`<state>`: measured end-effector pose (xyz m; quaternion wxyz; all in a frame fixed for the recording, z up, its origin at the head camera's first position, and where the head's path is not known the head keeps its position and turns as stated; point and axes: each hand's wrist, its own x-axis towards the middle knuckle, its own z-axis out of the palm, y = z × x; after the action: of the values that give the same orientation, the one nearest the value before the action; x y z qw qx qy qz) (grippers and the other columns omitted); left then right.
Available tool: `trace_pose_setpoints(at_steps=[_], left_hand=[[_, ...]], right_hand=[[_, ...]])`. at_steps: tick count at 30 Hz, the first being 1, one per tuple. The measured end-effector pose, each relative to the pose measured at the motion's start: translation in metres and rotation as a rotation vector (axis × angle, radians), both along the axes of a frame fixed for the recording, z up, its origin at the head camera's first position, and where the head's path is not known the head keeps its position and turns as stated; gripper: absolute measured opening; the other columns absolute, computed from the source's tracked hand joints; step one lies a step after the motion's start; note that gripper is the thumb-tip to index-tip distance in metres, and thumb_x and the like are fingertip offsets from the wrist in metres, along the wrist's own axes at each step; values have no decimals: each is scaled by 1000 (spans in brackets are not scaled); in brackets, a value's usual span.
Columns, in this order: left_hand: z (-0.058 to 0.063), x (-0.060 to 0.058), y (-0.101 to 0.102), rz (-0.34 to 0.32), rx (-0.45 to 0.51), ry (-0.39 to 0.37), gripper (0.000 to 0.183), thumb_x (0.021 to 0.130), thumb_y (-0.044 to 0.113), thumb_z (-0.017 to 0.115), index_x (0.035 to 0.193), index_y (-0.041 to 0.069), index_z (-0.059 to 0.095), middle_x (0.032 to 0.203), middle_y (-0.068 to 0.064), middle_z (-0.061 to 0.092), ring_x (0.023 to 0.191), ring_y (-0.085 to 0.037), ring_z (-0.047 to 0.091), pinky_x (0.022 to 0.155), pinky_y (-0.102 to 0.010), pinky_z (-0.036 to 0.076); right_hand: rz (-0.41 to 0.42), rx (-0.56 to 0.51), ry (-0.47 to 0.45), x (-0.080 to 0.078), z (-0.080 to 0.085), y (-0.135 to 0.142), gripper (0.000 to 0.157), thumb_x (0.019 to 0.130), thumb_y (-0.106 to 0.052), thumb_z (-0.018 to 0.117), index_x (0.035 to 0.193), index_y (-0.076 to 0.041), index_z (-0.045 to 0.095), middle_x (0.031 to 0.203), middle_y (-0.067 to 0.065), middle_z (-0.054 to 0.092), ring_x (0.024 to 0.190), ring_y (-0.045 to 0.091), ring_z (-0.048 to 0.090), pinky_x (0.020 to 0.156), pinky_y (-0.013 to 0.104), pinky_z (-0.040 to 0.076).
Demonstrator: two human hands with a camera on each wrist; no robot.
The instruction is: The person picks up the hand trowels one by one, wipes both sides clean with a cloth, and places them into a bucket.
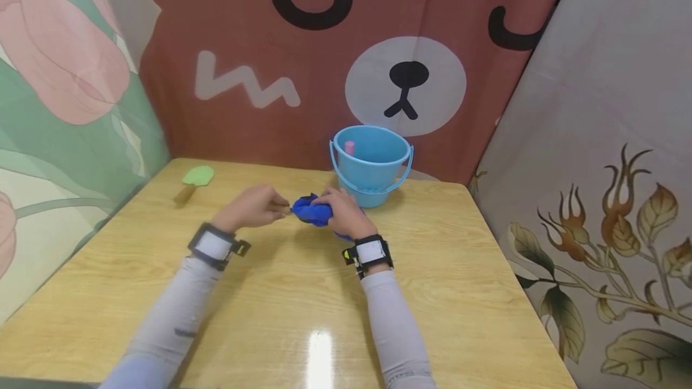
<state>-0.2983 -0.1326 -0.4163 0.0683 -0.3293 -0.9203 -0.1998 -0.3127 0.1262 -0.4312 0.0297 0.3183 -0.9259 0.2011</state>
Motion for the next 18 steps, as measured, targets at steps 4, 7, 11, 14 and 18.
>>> trace_pose_setpoints(at_steps=[4,7,11,14,18], left_hand=[[0,1,0,2,-3,8,21,88,11,78,107,6,81,102,-6,78,86,-17,74,80,-40,60],[1,1,0,-2,-5,12,20,88,11,77,107,7,81,102,-6,78,85,-16,74,80,-40,60],[1,1,0,-7,-8,19,19,88,10,76,106,7,81,102,-6,78,80,-13,72,78,-38,59],[0,1,-1,-6,-11,23,19,88,10,76,106,6,81,102,-7,78,81,-13,72,79,-38,59],[0,1,-3,11,-13,14,19,88,10,77,106,7,81,102,-6,78,82,-13,72,78,-38,59]], right_hand=[[-4,-7,5,-2,-2,3,59,81,15,58,131,-14,69,137,11,58,131,34,48,112,52,39],[-18,-8,-6,-2,-2,6,58,81,14,58,130,-14,69,138,11,58,132,34,48,113,52,38],[-29,-9,-41,-2,0,8,56,82,14,58,131,-13,69,138,12,58,132,34,48,113,52,38],[-36,-12,-61,-2,-1,11,55,84,14,57,130,-13,70,136,11,59,130,33,48,112,52,39],[-40,-28,-65,-5,-2,17,57,83,14,57,130,-14,70,135,10,60,130,33,49,113,53,38]])
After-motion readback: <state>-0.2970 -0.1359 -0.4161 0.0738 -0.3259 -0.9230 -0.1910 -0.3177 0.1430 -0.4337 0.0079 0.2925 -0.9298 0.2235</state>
